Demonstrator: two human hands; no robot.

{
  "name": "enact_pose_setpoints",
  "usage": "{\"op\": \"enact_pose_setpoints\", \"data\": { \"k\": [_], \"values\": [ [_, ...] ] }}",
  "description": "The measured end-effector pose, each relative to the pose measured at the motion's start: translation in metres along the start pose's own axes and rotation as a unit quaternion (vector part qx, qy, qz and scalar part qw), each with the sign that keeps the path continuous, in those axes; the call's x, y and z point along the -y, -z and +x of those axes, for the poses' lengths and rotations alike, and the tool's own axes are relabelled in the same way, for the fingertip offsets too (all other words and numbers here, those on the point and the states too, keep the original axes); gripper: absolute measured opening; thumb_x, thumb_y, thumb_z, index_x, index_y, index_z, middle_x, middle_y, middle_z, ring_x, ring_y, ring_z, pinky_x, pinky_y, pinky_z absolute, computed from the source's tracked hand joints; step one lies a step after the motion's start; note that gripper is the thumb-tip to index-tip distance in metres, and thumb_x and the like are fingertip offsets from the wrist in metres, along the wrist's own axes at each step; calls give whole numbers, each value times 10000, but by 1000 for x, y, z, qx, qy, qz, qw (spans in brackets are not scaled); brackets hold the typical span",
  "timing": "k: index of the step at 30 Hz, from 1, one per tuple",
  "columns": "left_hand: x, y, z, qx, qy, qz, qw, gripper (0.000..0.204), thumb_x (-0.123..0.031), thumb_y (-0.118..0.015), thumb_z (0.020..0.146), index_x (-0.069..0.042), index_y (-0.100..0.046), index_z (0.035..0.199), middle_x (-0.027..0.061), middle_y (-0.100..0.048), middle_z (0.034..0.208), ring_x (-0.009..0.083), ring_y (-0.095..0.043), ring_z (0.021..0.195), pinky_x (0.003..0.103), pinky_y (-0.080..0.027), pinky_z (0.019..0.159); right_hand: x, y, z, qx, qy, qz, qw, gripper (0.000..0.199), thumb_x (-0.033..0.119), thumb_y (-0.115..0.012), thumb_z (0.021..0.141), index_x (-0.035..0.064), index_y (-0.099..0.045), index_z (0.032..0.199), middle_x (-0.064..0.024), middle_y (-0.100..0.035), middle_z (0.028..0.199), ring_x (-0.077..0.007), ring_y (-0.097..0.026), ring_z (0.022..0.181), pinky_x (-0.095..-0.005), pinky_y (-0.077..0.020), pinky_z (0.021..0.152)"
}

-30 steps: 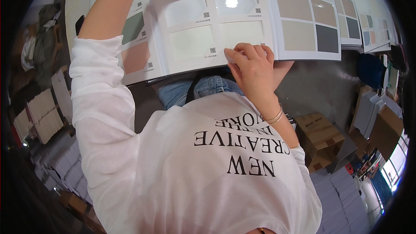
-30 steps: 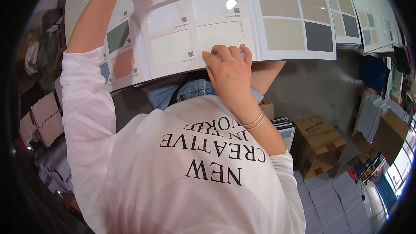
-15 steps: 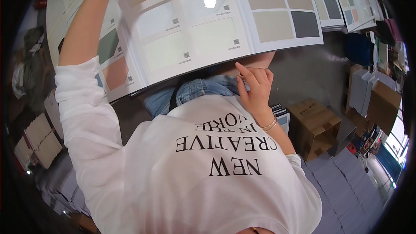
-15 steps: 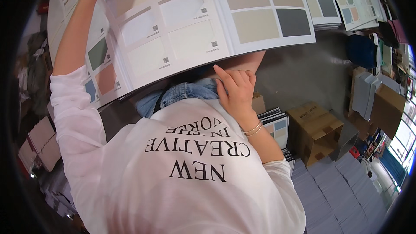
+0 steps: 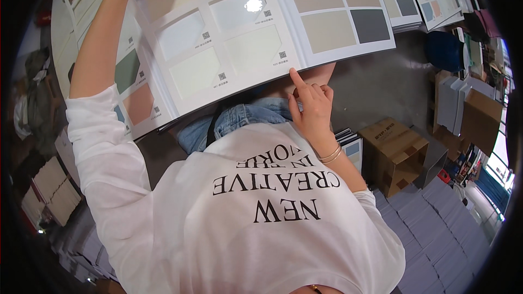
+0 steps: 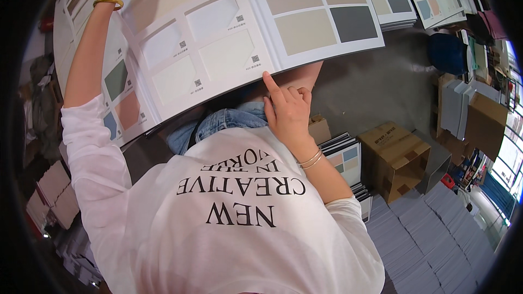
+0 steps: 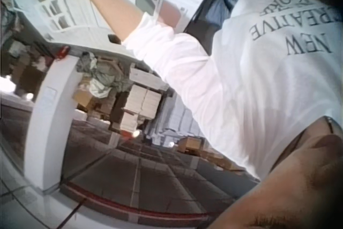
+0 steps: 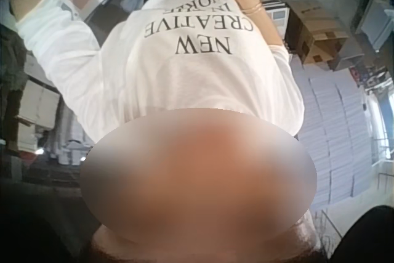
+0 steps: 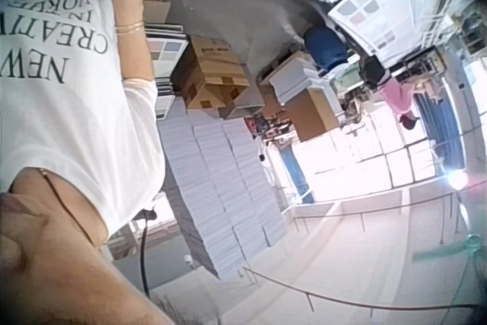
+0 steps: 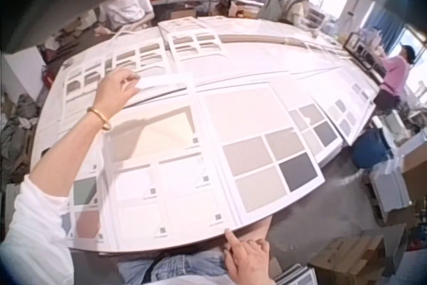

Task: Organizing and checking color swatch samples in a binder.

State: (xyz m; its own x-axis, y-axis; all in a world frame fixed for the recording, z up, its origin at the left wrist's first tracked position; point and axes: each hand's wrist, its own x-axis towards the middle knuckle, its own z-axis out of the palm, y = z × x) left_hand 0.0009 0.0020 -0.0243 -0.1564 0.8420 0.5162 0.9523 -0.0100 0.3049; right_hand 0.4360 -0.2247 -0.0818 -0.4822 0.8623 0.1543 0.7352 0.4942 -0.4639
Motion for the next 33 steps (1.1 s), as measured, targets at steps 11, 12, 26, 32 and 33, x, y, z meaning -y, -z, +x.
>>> {"op": "enact_pose_setpoints", "data": {
  "k": [11, 12, 26, 32, 33],
  "values": [
    [1, -1, -3, -4, -4, -5, 1000, 260, -145, -796, 818, -39, -743, 1049, 109, -724, 1056, 250, -688, 945, 350, -551, 853, 1, 6, 11, -17, 3, 24, 1000, 756, 84, -721, 832, 69, -428, 1528, -10, -555, 727, -183, -550, 700, -369, -383, 793],
    [0, -1, -2, -5, -4, -5, 1000, 260, -145, -796, 818, -39, -743, 1049, 109, -724, 1056, 250, -688, 945, 350, -551, 853, 0, 6, 12, -8, 4, 24, 1000, 793, 59, -730, 820, 67, -403, 1543, 14, -546, 688, -166, -543, 657, -350, -382, 786],
    [2, -8, -3, -14, 4, -20, 1000, 233, -148, -799, 779, -78, -753, 996, 104, -707, 995, 277, -676, 944, 368, -541, 843, 1, 10, 28, 107, -53, 18, 993, 901, 112, -733, 829, 105, -270, 1601, -49, -606, 632, -255, -604, 610, -374, -502, 687],
    [-1, -6, -6, -14, -14, -15, 1000, 237, -146, -789, 781, -75, -748, 1004, 114, -698, 1001, 287, -674, 948, 383, -538, 844, 2, 16, 39, 135, -64, -1, 989, 902, 136, -737, 829, 133, -273, 1603, -65, -627, 644, -270, -638, 639, -390, -524, 634],
    [-4, -5, -6, -6, -6, -12, 1000, 248, -151, -786, 777, -74, -746, 1010, 119, -698, 1012, 294, -674, 960, 389, -537, 846, 2, 18, 40, 136, -64, 2, 989, 902, 138, -737, 829, 138, -275, 1603, -65, -627, 644, -267, -637, 635, -384, -524, 637]
  ]
}}
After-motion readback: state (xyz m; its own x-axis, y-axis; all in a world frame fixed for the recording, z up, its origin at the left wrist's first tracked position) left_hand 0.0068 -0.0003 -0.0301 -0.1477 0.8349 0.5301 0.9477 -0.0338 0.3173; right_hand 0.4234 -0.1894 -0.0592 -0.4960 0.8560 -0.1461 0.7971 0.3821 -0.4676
